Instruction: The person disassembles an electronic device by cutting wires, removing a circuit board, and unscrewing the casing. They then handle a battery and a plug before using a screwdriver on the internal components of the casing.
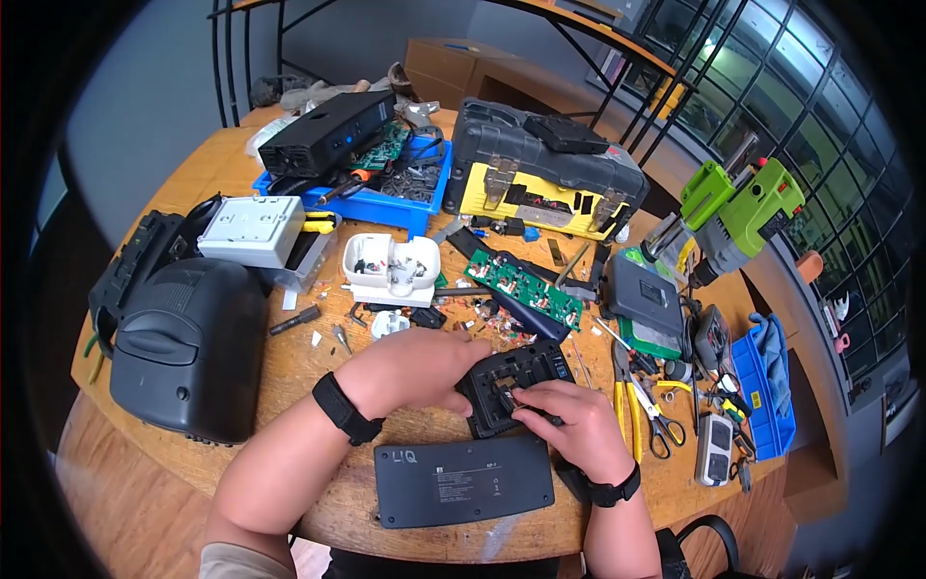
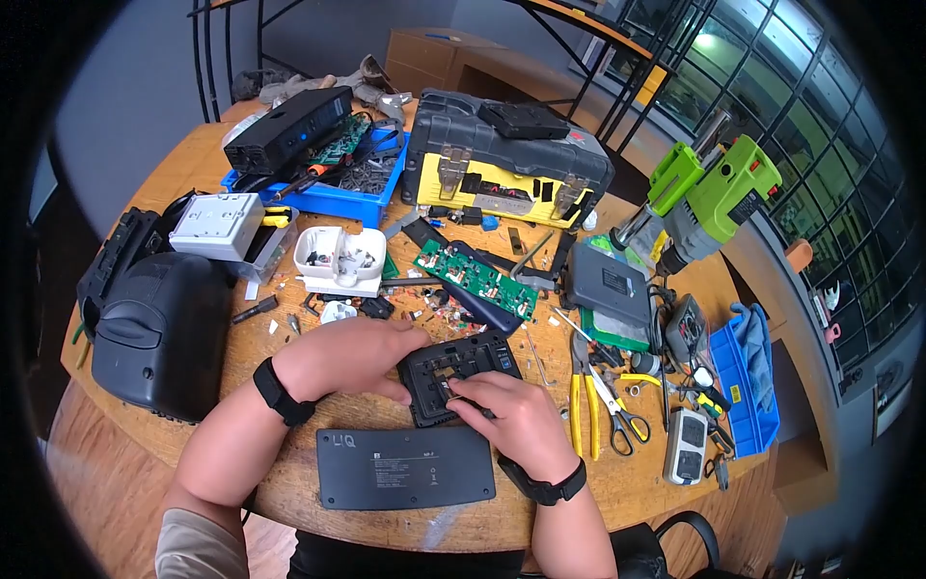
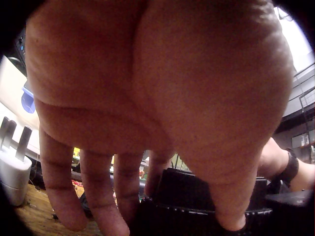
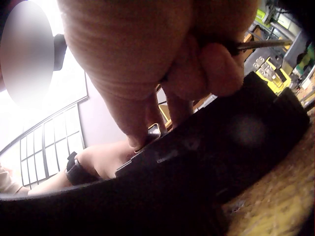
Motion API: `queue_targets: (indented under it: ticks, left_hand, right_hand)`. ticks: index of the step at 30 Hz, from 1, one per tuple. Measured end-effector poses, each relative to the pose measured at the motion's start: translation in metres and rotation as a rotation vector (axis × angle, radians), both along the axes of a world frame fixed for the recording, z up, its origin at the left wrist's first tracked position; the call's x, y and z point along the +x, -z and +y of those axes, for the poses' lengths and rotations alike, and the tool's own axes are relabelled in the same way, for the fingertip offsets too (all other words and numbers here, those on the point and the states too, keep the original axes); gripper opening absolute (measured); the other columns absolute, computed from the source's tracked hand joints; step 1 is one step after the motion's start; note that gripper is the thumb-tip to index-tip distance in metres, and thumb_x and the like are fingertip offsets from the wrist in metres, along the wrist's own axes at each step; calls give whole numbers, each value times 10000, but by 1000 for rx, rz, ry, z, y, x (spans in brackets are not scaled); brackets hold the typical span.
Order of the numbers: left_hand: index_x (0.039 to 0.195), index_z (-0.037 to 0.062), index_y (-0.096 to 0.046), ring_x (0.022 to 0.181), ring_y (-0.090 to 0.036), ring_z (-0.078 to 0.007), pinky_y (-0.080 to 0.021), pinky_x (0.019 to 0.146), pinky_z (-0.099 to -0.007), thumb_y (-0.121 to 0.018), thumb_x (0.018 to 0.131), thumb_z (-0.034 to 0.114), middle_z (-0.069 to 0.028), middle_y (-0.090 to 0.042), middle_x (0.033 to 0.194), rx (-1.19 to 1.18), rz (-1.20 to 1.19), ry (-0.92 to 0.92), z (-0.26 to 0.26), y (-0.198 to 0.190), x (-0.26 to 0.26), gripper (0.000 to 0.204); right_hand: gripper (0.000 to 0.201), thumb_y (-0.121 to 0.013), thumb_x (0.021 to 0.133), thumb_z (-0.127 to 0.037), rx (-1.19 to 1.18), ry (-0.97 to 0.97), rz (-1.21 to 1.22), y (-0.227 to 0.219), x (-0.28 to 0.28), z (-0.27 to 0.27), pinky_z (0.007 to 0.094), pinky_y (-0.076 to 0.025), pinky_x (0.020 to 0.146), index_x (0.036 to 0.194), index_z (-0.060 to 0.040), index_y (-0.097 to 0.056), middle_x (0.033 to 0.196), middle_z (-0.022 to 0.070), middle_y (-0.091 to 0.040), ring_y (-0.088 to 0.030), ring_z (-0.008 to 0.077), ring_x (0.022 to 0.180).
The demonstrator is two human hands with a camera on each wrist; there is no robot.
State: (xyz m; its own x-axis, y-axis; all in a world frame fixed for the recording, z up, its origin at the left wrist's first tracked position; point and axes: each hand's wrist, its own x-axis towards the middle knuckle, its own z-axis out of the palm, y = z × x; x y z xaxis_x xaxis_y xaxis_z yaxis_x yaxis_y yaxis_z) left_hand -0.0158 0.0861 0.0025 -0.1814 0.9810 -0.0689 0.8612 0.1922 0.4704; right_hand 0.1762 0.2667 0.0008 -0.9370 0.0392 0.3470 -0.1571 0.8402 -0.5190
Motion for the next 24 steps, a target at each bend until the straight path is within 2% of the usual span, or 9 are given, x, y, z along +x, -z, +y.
queue_targets:
  ticks: [2, 4, 6, 8, 11, 14, 16, 23, 24]
  left_hand:
    - [1225, 60, -607, 1050, -694, -406, -558, 870, -497, -874, 788, 362, -180, -672, 1134, 8, 1, -9, 0, -1, 2, 594]
    - [1243, 61, -607, 1053, -693, -408, -558, 875, -496, -872, 790, 358, -182, -672, 1136, -5, -1, -8, 0, 0, 1, 603]
    - [1261, 61, -606, 1056, -691, -410, -558, 880, -494, -870, 791, 353, -183, -671, 1139, -14, 3, -11, 0, -2, 0, 613]
    - [1352, 65, -587, 1061, -689, -414, -558, 895, -486, -847, 811, 356, -191, -668, 1144, -23, -34, 9, -2, -1, -2, 667]
    - [1445, 75, -544, 1083, -680, -408, -554, 915, -470, -811, 833, 366, -194, -662, 1147, -40, -42, -40, -3, -5, 1, 729]
    - [1488, 80, -516, 1105, -669, -397, -548, 937, -454, -790, 845, 378, -192, -652, 1180, 9, -69, -15, -3, -13, 5, 761]
    - [1495, 82, -512, 1112, -663, -393, -546, 947, -448, -788, 849, 372, -190, -644, 1205, 11, -76, 6, -3, -17, 7, 759]
    - [1505, 89, -510, 1128, -653, -385, -541, 962, -440, -767, 875, 360, -184, -621, 1274, 53, -63, 61, -3, -11, 7, 732]
    - [1505, 89, -510, 1128, -653, -385, -541, 962, -440, -767, 875, 360, -184, -621, 1274, 53, -63, 64, -2, -9, 6, 732]
  right_hand:
    - [190, -820, 873, -152, -3, -6, 29, 1, 1, 0, 365, -592, 702, 1034, -57, -783, 990, 95, -763, -735, 308, 810]
    - [212, -836, 855, -106, -3, 12, -2, -1, 2, -1, 340, -601, 740, 1039, -13, -788, 1003, 131, -773, -750, 290, 857]
    - [218, -839, 854, -112, -7, 13, -15, -3, 1, -1, 338, -602, 736, 1043, -15, -786, 1004, 132, -773, -750, 290, 858]
    - [225, -841, 854, -118, -14, 15, -31, -3, 2, -1, 337, -604, 732, 1046, -17, -785, 1006, 132, -773, -750, 290, 859]
    - [259, -840, 857, -142, -6, 29, -58, -7, 3, -4, 338, -596, 695, 1083, -34, -778, 997, 118, -763, -742, 290, 825]
    - [267, -810, 886, -221, 83, 68, -114, -9, 2, -9, 370, -571, 621, 1119, -99, -765, 928, 57, -721, -710, 287, 725]
    - [273, -804, 889, -244, 124, 17, -8, -2, 1, -7, 372, -566, 602, 1125, -111, -764, 910, 46, -699, -703, 280, 700]
    - [284, -826, 869, -220, 75, 63, -40, -2, 2, -11, 362, -572, 609, 1111, -87, -760, 902, 62, -711, -719, 270, 713]
    - [288, -836, 858, -197, -22, 68, -57, -4, 4, -10, 356, -577, 631, 1105, -71, -757, 922, 81, -725, -731, 274, 742]
